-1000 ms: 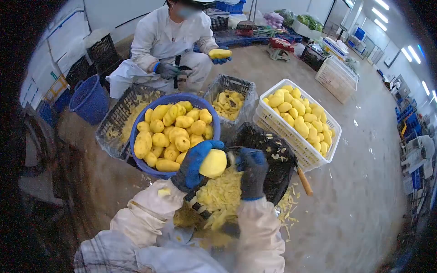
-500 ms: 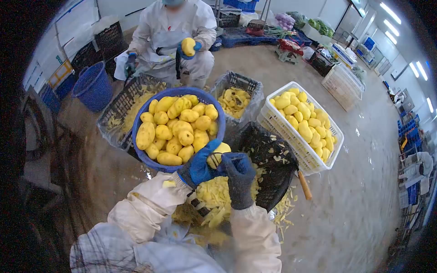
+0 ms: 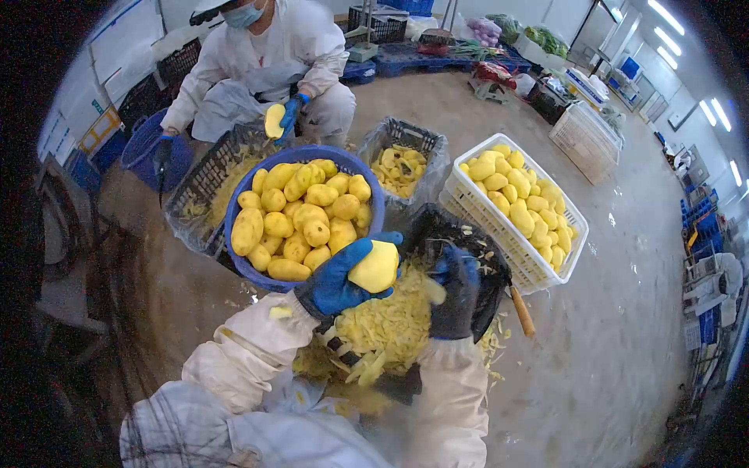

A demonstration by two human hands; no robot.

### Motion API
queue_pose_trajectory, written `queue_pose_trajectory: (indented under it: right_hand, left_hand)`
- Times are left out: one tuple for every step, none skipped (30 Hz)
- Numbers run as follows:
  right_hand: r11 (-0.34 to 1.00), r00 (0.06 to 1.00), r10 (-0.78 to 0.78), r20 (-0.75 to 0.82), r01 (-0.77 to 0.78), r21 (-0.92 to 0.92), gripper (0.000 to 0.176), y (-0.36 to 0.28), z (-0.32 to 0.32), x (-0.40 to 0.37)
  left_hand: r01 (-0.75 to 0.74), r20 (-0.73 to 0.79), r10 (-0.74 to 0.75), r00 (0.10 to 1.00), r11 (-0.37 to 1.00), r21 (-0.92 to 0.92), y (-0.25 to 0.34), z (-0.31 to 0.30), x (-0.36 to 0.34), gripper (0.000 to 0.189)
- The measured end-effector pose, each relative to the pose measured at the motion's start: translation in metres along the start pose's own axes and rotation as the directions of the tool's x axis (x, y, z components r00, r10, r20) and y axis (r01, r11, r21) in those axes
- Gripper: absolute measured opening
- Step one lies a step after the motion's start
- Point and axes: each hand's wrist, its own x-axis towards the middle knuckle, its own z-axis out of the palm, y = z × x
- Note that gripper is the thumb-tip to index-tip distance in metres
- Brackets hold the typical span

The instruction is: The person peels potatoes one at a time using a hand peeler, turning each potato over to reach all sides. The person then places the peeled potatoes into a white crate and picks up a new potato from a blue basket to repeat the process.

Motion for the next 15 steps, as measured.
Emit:
queue_pose_trajectory:
  right_hand:
    - [0.821, 0.932, 0.358, 0.066, -0.347, 0.453, 0.009, -0.013, 0.011, -0.008]
    - [0.347, 0.748, 0.599, 0.284, -0.563, 0.75, 0.008, -0.021, 0.017, -0.012]
    - [0.029, 0.677, 0.528, 0.512, -0.617, 0.786, 0.006, -0.024, 0.012, -0.01]
    - [0.025, 0.674, 0.528, 0.517, -0.621, 0.783, 0.006, -0.024, 0.014, -0.009]
    - [-0.034, 0.664, 0.567, 0.488, -0.573, 0.819, 0.006, -0.024, 0.017, -0.006]
    - [-0.09, 0.65, 0.604, 0.46, -0.518, 0.851, 0.006, -0.024, 0.019, -0.006]
    - [-0.093, 0.651, 0.602, 0.463, -0.518, 0.85, 0.006, -0.024, 0.019, -0.006]
    - [0.035, 0.678, 0.584, 0.446, -0.57, 0.821, 0.008, -0.023, 0.017, -0.008]
    - [0.165, 0.705, 0.563, 0.432, -0.608, 0.777, 0.009, -0.022, 0.016, -0.009]
    - [0.292, 0.729, 0.539, 0.422, -0.631, 0.718, 0.011, -0.022, 0.015, -0.01]
    - [0.355, 0.744, 0.537, 0.397, -0.627, 0.693, 0.012, -0.038, 0.019, -0.008]
    - [0.353, 0.742, 0.539, 0.4, -0.63, 0.692, 0.012, -0.042, 0.027, -0.014]
    - [0.538, 0.832, 0.441, 0.338, -0.546, 0.642, 0.008, -0.042, 0.036, -0.023]
    - [0.698, 0.901, 0.323, 0.288, -0.433, 0.571, 0.009, -0.042, 0.042, -0.03]
    - [0.58, 0.85, 0.404, 0.338, -0.524, 0.624, 0.01, -0.041, 0.045, -0.032]
  left_hand:
    - [-0.023, -0.04, 0.028, 0.999, 0.994, 0.109, 0.003, 0.01, -0.003, 0.048]
    - [-0.042, -0.079, 0.061, 0.995, 0.975, 0.216, 0.005, 0.014, -0.005, 0.048]
    - [-0.043, -0.084, 0.062, 0.995, 0.976, 0.211, 0.002, 0.008, -0.003, 0.048]
    - [-0.089, -0.125, 0.108, 0.986, 0.986, 0.144, -0.002, -0.003, 0.002, 0.048]
    - [-0.138, -0.167, 0.15, 0.974, 0.987, 0.081, -0.004, -0.008, 0.006, 0.049]
    - [-0.139, -0.17, 0.151, 0.974, 0.987, 0.084, -0.005, -0.012, 0.009, 0.049]
    - [-0.158, -0.213, 0.128, 0.969, 0.978, -0.133, -0.005, -0.015, 0.011, 0.049]
    - [-0.181, -0.247, 0.097, 0.964, 0.921, -0.344, -0.005, -0.017, 0.012, 0.049]
    - [-0.116, -0.165, 0.062, 0.984, 0.933, -0.34, -0.002, -0.02, 0.009, 0.049]
    - [-0.12, -0.166, 0.066, 0.984, 0.932, -0.341, -0.004, -0.023, 0.011, 0.049]
    - [-0.105, -0.182, 0.044, 0.982, 0.933, -0.344, -0.007, -0.026, 0.013, 0.047]
    - [-0.089, -0.198, 0.02, 0.98, 0.934, -0.347, -0.009, -0.029, 0.015, 0.044]
    - [-0.089, -0.201, 0.018, 0.979, 0.933, -0.348, -0.011, -0.034, 0.015, 0.044]
    - [-0.026, -0.114, -0.02, 0.993, 0.921, -0.389, -0.011, -0.035, 0.015, 0.043]
    - [0.04, -0.025, -0.056, 0.998, 0.905, -0.423, -0.011, -0.036, 0.014, 0.041]
